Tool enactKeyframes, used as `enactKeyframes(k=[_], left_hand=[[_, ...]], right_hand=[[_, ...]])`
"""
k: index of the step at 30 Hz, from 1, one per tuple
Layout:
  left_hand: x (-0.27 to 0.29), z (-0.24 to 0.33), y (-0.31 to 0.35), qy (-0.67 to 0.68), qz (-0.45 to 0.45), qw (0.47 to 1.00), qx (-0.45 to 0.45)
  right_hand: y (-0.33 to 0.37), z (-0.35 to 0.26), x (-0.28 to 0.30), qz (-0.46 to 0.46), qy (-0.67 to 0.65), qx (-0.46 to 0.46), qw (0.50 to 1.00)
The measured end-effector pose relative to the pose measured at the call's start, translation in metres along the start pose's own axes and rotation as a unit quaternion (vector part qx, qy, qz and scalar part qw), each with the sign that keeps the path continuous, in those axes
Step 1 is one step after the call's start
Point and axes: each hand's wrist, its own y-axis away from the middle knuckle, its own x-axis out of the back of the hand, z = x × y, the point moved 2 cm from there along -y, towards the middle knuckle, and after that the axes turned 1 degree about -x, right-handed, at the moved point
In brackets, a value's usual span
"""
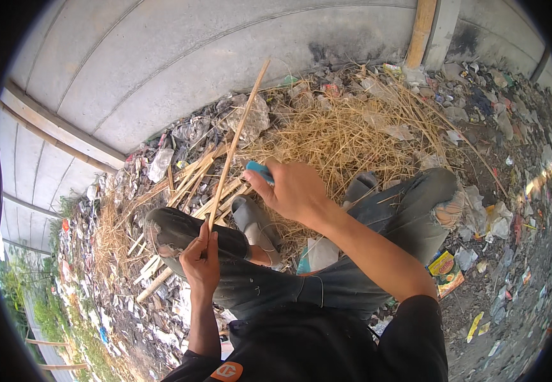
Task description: The person sits on the ground and uses a utility knife to shave a thin wooden stick. They hold the stick with one hand and scrape along its length with the knife in the other, creating wood shavings that fall onto a pile of straw and debris.
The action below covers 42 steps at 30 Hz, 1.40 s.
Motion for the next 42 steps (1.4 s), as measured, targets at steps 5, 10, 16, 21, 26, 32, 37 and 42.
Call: enactKeyframes(k=[5, 10, 16, 21, 26, 32, 37, 42], left_hand=[[-0.011, -0.004, 0.006, -0.016, 0.007, 0.998, -0.055], [-0.007, -0.013, 0.022, -0.032, -0.022, 0.998, -0.056], [-0.012, -0.004, 0.010, -0.012, -0.024, 0.998, -0.056], [0.005, -0.020, 0.021, -0.034, -0.052, 0.996, -0.068], [-0.008, -0.021, 0.019, -0.015, -0.059, 0.996, -0.061], [0.011, -0.031, 0.024, -0.049, -0.080, 0.995, -0.033], [0.026, -0.035, 0.038, -0.004, -0.080, 0.996, -0.025], [0.018, -0.040, 0.030, 0.041, -0.121, 0.980, 0.151]], right_hand=[[0.001, 0.000, -0.019, -0.011, 0.045, 0.033, 0.998], [-0.044, 0.049, 0.031, 0.015, 0.008, -0.116, 0.993], [0.006, 0.012, -0.019, -0.036, 0.057, 0.054, 0.996], [-0.044, 0.068, 0.030, 0.042, 0.005, -0.110, 0.993], [-0.007, 0.043, -0.013, -0.033, 0.031, -0.029, 0.999], [-0.030, 0.062, -0.010, 0.027, -0.031, -0.112, 0.993], [-0.055, 0.159, 0.054, 0.144, -0.184, -0.308, 0.922], [-0.040, 0.095, 0.042, 0.126, -0.151, -0.110, 0.974]])
